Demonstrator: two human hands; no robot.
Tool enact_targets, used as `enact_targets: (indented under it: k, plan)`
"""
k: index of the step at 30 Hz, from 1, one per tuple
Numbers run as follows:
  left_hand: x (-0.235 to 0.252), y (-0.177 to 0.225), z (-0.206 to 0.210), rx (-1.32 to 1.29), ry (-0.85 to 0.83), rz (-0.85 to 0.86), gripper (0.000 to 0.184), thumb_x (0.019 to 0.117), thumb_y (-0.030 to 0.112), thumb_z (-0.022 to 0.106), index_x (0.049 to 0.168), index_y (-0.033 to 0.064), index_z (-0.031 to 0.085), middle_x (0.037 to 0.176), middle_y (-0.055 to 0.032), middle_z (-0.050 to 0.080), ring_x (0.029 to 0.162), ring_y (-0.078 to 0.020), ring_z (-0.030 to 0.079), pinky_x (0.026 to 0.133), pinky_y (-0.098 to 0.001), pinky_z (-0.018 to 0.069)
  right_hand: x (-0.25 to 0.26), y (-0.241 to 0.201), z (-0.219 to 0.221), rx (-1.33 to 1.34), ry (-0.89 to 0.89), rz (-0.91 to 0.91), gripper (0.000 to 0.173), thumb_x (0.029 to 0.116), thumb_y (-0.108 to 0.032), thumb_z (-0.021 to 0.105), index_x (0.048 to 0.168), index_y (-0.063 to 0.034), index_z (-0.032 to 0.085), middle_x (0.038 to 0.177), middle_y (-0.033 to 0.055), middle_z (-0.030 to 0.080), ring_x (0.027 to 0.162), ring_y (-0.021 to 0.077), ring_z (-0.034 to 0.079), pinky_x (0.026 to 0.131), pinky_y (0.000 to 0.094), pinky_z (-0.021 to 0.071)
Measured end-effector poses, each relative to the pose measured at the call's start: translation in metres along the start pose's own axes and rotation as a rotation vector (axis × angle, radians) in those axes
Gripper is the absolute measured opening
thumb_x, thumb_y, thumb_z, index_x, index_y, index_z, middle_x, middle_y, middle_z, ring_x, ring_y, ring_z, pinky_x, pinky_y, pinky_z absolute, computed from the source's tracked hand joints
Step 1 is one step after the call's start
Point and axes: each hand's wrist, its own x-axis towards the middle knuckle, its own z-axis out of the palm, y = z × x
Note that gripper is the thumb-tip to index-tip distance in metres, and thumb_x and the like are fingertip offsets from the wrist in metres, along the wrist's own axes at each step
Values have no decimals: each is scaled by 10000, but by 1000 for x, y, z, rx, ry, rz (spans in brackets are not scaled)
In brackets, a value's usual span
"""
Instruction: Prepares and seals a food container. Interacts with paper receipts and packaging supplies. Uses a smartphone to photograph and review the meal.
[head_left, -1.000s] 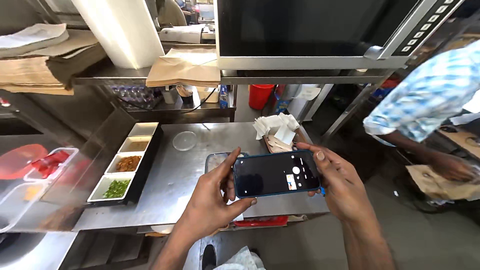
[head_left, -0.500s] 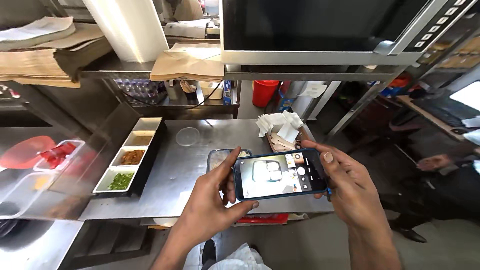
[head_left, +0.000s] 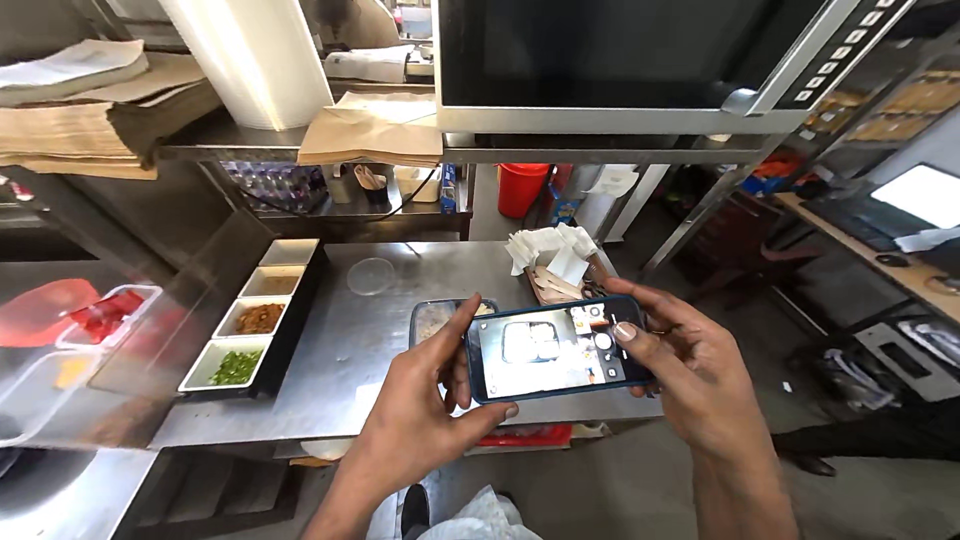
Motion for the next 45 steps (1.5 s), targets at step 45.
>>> enact_targets:
  k: [45]
  plan:
    - [13,-14,-28,59,-239,68,833,773,314,894,1495,203,493,817,68,648,627,-24,577,575,-199,536,-3,34,0,259,-253,247,426,936,-565,670,1179,-216,682,968,32,713,829,95,697,702,265,603]
